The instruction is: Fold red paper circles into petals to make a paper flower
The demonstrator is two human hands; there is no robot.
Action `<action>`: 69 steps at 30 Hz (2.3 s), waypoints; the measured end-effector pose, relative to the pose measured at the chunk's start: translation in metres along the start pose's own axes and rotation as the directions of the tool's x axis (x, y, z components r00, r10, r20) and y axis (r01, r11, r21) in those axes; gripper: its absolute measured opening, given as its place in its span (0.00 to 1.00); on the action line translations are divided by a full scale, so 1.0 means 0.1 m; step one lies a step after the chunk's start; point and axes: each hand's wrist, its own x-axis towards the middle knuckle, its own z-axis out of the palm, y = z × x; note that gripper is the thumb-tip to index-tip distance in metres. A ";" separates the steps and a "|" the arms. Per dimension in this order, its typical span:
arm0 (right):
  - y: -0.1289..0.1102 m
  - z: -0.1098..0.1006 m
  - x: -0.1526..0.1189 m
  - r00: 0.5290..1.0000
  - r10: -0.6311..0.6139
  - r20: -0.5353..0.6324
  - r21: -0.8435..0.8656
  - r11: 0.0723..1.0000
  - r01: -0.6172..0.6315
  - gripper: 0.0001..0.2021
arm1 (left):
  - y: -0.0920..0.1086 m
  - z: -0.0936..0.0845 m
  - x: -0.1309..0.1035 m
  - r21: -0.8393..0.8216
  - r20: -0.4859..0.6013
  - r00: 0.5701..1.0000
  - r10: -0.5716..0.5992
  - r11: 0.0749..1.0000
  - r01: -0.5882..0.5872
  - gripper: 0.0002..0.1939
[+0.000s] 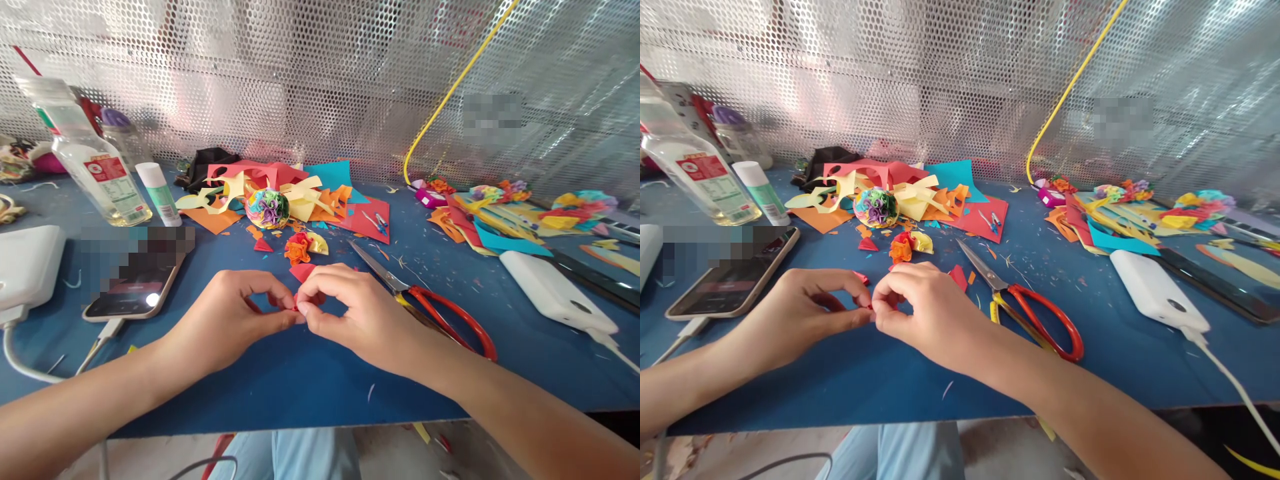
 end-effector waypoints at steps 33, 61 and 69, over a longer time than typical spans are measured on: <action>0.05 0.00 -0.02 0.986 -0.051 -0.158 0.047 0.997 0.059 0.05 | -0.07 -0.02 -0.03 -0.133 -0.195 0.967 0.165 0.972 -0.192 0.03; 0.08 0.08 -0.05 0.958 -0.278 -0.063 -0.143 0.953 0.267 0.02 | -0.08 -0.02 -0.01 -0.166 -0.103 0.985 0.135 0.975 -0.151 0.04; 0.13 0.03 -0.04 0.893 -0.400 -0.205 -0.330 0.888 0.321 0.16 | -0.07 -0.07 0.10 -0.557 -0.058 0.994 -0.098 0.829 0.049 0.13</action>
